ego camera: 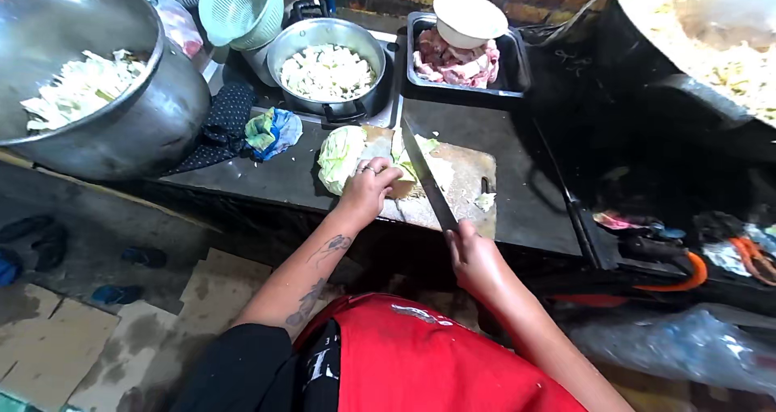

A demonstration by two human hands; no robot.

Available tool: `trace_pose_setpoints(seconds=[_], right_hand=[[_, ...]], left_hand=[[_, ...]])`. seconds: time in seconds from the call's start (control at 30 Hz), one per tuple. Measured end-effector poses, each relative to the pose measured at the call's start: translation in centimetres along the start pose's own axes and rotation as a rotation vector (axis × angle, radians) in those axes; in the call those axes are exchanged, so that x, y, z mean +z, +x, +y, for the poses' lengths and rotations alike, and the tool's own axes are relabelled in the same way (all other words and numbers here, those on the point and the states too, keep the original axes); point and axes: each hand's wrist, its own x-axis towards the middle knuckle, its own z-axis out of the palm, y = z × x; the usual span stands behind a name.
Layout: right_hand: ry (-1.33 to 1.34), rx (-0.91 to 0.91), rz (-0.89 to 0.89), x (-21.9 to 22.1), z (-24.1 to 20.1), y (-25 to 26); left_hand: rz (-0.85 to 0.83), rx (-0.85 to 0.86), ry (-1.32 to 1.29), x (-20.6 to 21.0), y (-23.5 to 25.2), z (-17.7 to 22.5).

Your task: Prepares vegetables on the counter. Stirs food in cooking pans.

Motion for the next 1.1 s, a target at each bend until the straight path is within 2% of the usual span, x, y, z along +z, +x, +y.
trace_pose_setpoints(seconds=[0.17,0.4,0.47,0.6,0.73,0.83,1.1], right_hand=[[-0.051,-0.01,-0.014,0.1,-0.2,-1.1],[0.004,0.047,-0.194,2.5,-0.5,2.8],[0.008,0.06,-0.2,3.8,-0.6,3.6],[0.004,0.068,-0.213,3.5,-0.1,3.8],[-0.042,0.015,-0.095,0.0,-0.3,2.1],[-0.068,-0.059,0.003,-1.2,-0.4,0.1],[-0.081,-0.041,-0.055,1.4,-0.5,0.8]], left_hand=[[-0.01,0.028,0.017,0.2,0.2,-0.2],[-0.046,0.051,-0.005,0.0,0.3,-0.4],[-0.027,0.059,-0.007,0.2,0.2,-0.5],[0.028,0.056,-0.042,0.9,-0.5,-0.6],[0.144,0.013,-0.079,1.4,-1.0,-0.8],[0.15,0.011,-0.079,1.7,-1.0,-0.8],[0.124,0.06,-0.083,1.6,-0.7,-1.7]])
